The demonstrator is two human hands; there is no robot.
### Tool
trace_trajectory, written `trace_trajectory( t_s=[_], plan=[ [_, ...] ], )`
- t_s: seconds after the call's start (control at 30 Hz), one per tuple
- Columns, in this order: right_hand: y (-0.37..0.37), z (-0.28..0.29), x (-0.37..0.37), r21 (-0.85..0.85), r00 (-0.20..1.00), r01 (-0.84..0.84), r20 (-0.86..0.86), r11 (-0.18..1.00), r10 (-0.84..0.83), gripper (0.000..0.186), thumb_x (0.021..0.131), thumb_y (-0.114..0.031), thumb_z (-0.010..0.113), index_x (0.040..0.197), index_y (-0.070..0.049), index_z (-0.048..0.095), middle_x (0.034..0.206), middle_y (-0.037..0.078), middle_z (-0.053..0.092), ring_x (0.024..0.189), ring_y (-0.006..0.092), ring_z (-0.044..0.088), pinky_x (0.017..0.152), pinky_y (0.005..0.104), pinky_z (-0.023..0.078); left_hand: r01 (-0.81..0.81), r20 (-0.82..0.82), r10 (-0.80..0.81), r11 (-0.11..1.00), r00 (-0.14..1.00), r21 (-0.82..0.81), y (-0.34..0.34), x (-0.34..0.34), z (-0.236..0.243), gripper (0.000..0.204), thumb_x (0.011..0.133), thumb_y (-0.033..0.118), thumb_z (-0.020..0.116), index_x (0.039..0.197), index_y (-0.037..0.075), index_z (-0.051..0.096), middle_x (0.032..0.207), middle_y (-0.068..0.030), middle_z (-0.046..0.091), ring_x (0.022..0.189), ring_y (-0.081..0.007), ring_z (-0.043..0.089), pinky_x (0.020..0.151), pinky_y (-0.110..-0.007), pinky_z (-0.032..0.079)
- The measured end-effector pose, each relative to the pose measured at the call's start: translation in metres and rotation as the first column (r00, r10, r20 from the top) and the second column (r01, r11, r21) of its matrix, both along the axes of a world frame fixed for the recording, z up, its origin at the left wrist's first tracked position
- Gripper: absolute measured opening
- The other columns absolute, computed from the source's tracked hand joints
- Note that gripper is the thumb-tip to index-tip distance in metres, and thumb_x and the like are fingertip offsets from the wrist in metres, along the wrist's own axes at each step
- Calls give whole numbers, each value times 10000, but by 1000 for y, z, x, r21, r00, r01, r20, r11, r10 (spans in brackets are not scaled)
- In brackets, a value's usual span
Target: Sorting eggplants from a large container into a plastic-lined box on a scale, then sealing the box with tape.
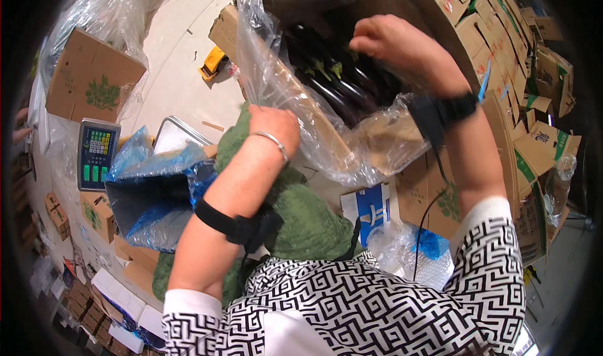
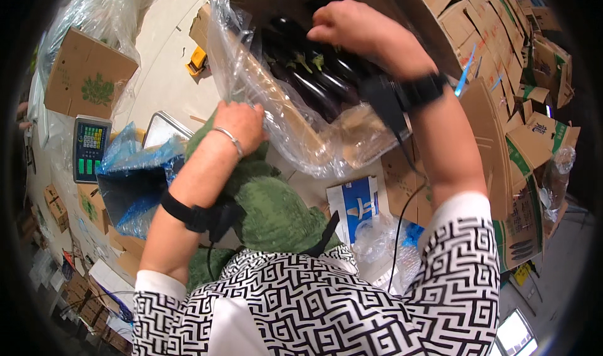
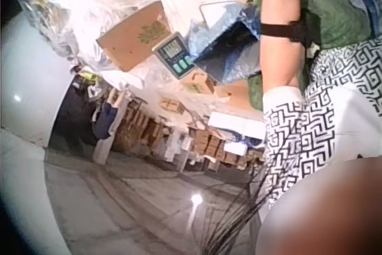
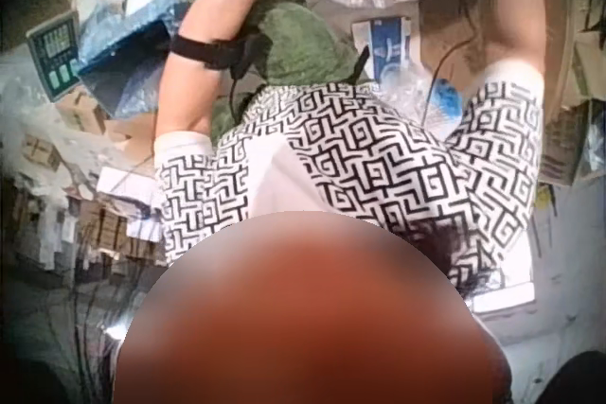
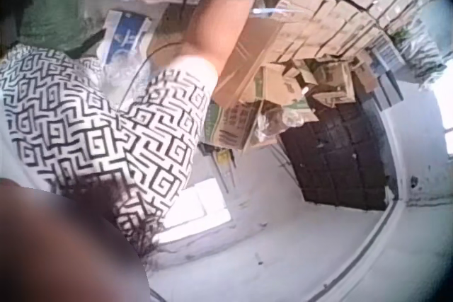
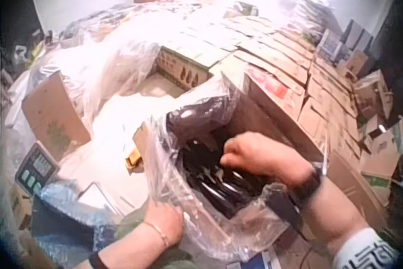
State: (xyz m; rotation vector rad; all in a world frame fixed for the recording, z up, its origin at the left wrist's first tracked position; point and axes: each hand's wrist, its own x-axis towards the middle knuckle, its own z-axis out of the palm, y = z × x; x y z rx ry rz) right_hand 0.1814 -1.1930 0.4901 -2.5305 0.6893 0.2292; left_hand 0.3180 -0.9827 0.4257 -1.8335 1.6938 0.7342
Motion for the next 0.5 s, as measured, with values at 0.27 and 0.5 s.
trace_trajectory(
  t_s=[0.27,0.5],
  plan=[
    [-22,-281,1,36,590,430,-767,902,-251,427,823,-353,605,1169,-103,620,1282,124,544,1212,283,499,950,415,449,63,-152,-67,998,986,-32,-12,-27,9,290,870,251,500,1054,45,587,939,-122,672,940,-300,618,922,-515,368],
    [14,-294,5,-155,598,682,-444,714,-667,410,805,-338,620,1086,-40,638,1132,173,620,1074,330,584,903,411,475,-6,-243,-58,967,968,-253,1,-30,4,238,870,234,500,1001,68,609,908,-103,670,923,-286,616,959,-492,348]
  ],
)
